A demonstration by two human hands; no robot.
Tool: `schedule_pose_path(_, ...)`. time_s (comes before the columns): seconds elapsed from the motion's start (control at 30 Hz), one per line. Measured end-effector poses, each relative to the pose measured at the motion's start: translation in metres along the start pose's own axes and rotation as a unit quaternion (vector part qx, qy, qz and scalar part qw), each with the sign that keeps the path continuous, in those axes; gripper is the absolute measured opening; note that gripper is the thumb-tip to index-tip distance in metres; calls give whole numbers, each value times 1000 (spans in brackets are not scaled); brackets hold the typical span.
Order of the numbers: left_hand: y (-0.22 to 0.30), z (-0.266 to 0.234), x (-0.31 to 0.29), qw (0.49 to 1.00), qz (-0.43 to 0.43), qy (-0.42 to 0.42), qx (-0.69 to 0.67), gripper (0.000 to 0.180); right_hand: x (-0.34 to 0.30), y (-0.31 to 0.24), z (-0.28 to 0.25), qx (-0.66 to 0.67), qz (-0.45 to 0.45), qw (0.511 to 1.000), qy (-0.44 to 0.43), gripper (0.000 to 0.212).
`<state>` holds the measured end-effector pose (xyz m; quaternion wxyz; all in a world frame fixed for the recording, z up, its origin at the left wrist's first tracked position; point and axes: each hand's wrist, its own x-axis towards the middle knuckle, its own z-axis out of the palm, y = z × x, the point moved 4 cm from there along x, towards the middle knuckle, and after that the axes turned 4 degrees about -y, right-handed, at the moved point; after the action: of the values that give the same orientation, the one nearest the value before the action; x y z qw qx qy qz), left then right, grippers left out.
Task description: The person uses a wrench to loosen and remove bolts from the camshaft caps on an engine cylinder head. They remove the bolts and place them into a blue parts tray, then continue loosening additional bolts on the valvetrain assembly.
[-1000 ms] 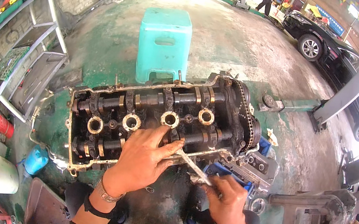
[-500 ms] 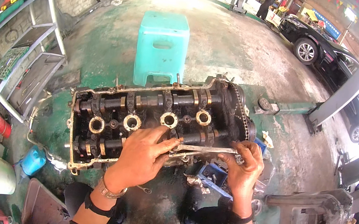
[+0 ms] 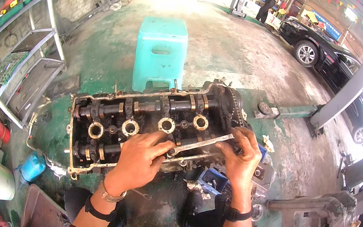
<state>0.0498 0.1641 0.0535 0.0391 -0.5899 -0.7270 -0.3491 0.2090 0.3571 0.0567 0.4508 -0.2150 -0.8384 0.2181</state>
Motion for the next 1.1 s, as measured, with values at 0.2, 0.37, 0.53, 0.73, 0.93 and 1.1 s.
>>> schedule_pose_path(0.2, 1, 0, 1, 1000, -10, -11, 5, 33, 0, -6, 1, 2, 6, 1000, -24, 45)
schedule_pose_path(0.37, 0, 0, -1, 1000, -4, 0, 8, 34, -1, -20, -2, -39, -26, 996, -73, 42)
schedule_pose_path(0.53, -2, 2, -3, 1000, -6, -5, 8, 36, -1, -21, -7, -69, -62, 991, -98, 38)
schedule_pose_path(0.73, -2, 2, -4, 1000, -17, -4, 12, 36, 0, -15, -9, -8, -31, 992, -123, 35)
schedule_pose_path(0.93, -2, 3, -3, 1000, -17, -1, 7, 35, -3, -24, 0, -104, -74, 986, -111, 29)
schedule_pose_path(1.1, 0, 1, -1, 999, -32, -13, -13, 40, -6, -27, 5, -101, -110, 988, -50, 25)
